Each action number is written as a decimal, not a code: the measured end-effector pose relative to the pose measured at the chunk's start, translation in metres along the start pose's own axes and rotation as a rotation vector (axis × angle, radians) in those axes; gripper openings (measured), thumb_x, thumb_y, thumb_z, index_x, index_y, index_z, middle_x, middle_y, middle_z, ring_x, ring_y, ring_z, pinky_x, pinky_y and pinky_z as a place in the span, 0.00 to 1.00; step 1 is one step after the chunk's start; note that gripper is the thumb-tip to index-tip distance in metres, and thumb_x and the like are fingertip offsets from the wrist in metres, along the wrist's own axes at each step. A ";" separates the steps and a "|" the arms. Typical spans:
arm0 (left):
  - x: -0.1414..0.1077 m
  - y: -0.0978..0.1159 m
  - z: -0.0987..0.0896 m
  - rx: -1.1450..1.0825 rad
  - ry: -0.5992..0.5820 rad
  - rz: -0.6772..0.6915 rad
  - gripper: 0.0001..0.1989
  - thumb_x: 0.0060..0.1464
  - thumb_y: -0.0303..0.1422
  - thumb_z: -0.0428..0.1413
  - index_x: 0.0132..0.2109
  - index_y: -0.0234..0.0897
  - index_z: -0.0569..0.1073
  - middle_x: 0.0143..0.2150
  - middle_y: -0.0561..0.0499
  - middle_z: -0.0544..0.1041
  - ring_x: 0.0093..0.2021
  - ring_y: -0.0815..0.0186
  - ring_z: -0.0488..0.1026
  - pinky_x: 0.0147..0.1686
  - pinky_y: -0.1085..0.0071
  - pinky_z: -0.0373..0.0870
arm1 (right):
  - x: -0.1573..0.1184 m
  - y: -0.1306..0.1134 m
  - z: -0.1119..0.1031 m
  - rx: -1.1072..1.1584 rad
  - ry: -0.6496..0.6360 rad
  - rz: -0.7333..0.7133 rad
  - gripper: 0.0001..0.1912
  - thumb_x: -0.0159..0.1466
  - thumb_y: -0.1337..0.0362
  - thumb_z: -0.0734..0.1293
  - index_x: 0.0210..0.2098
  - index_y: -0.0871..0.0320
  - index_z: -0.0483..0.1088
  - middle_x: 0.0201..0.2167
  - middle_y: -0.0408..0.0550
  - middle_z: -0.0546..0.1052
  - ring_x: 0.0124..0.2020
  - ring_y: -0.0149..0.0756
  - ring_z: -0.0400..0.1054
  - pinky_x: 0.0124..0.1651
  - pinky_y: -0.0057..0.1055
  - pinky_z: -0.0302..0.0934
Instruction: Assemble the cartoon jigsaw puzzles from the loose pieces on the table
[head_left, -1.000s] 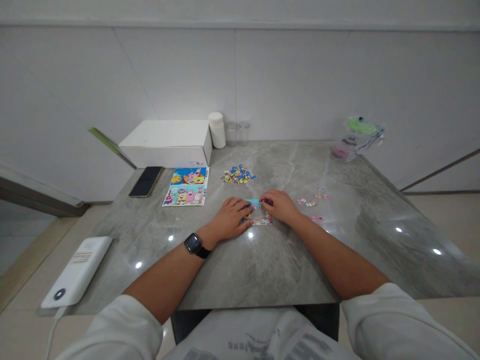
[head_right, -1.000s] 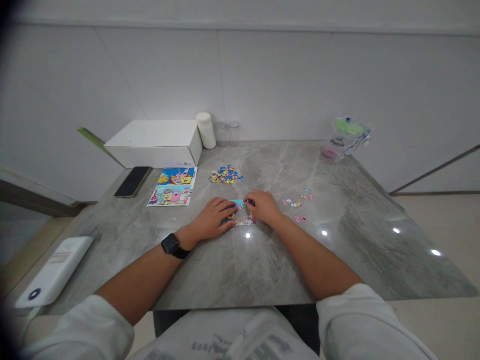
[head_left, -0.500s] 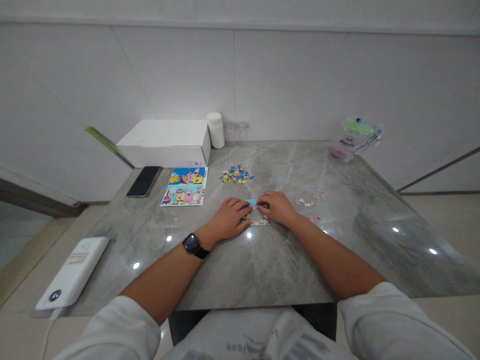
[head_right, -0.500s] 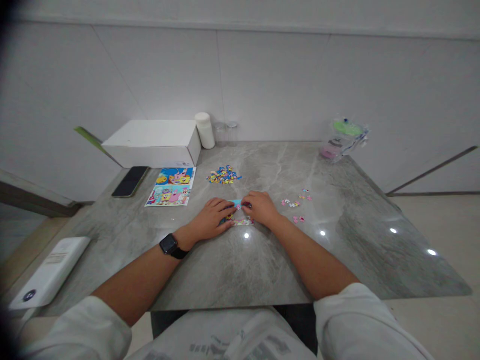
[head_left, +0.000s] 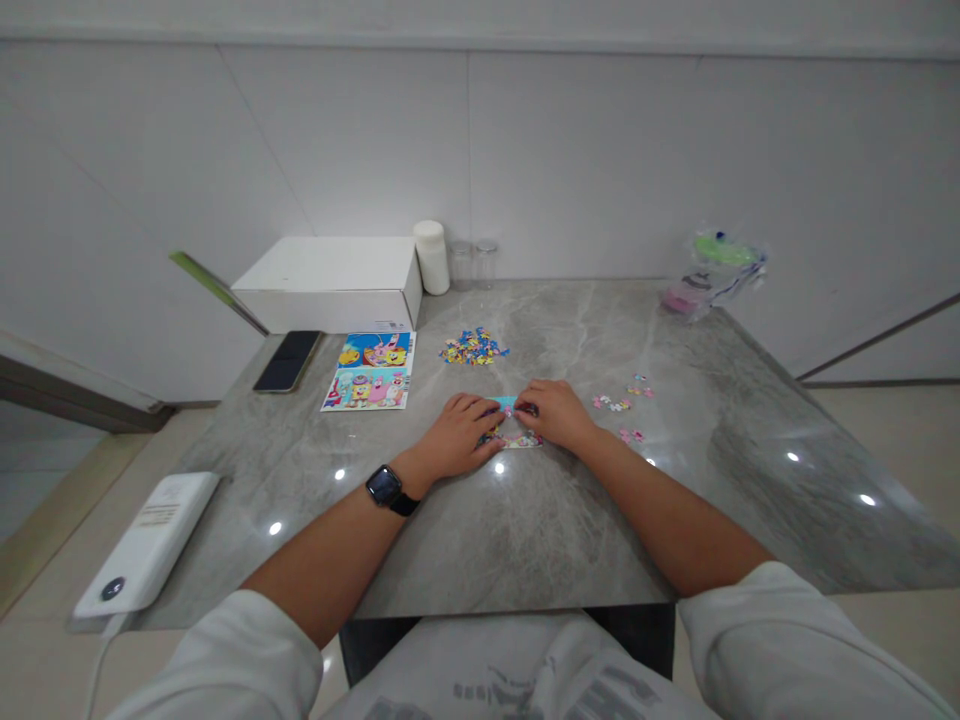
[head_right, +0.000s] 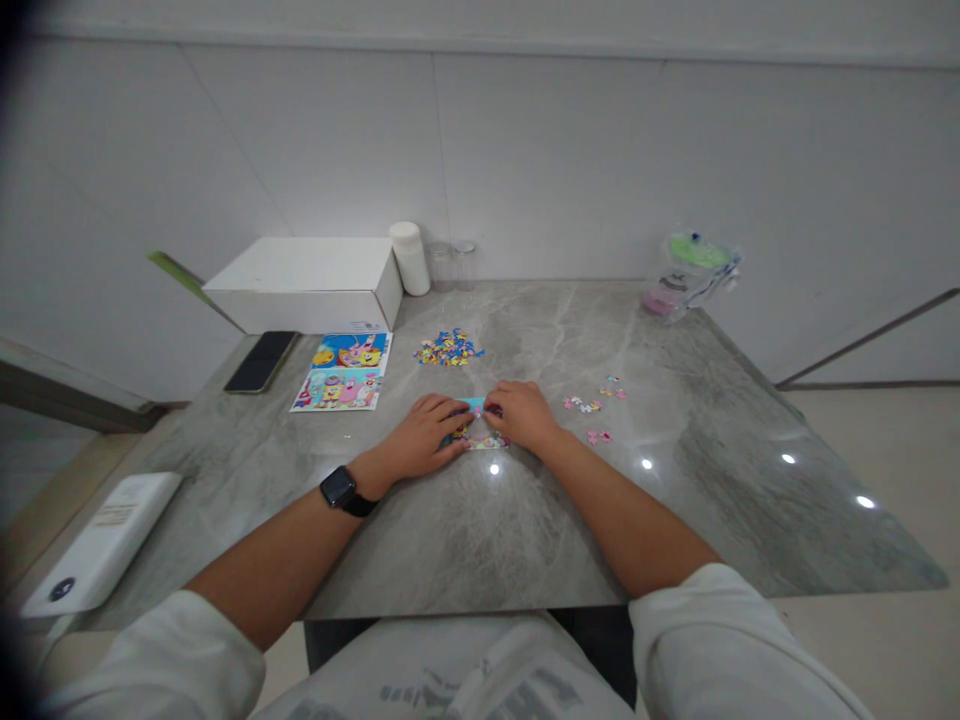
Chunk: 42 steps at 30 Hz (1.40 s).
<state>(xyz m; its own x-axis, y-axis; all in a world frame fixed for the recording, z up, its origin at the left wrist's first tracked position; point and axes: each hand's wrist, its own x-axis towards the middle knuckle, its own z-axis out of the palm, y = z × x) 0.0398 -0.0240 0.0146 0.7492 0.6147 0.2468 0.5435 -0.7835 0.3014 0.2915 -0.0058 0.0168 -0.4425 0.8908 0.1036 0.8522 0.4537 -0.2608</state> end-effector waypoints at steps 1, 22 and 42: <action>0.000 0.000 0.000 0.005 -0.001 0.002 0.23 0.70 0.46 0.53 0.65 0.42 0.74 0.62 0.40 0.75 0.62 0.49 0.68 0.65 0.47 0.62 | 0.000 0.000 0.000 -0.007 0.004 0.002 0.07 0.68 0.59 0.72 0.43 0.53 0.82 0.42 0.49 0.82 0.47 0.42 0.74 0.50 0.35 0.58; 0.000 -0.001 0.000 0.023 -0.004 -0.006 0.23 0.69 0.44 0.54 0.65 0.41 0.74 0.62 0.41 0.75 0.62 0.51 0.69 0.65 0.49 0.63 | -0.001 0.010 0.004 0.066 0.127 -0.067 0.09 0.70 0.63 0.68 0.41 0.55 0.83 0.39 0.50 0.82 0.43 0.39 0.74 0.50 0.35 0.60; -0.001 0.001 -0.001 -0.033 0.021 -0.036 0.24 0.71 0.44 0.53 0.67 0.38 0.71 0.64 0.41 0.76 0.63 0.51 0.70 0.67 0.49 0.63 | -0.002 0.026 -0.027 0.433 0.628 0.080 0.10 0.68 0.58 0.69 0.36 0.54 0.81 0.31 0.46 0.79 0.33 0.36 0.71 0.40 0.33 0.66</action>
<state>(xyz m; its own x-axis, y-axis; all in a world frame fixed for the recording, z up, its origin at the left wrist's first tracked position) 0.0386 -0.0252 0.0157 0.7212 0.6445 0.2540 0.5570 -0.7575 0.3404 0.3219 0.0048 0.0354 -0.0321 0.8270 0.5612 0.6324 0.4516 -0.6293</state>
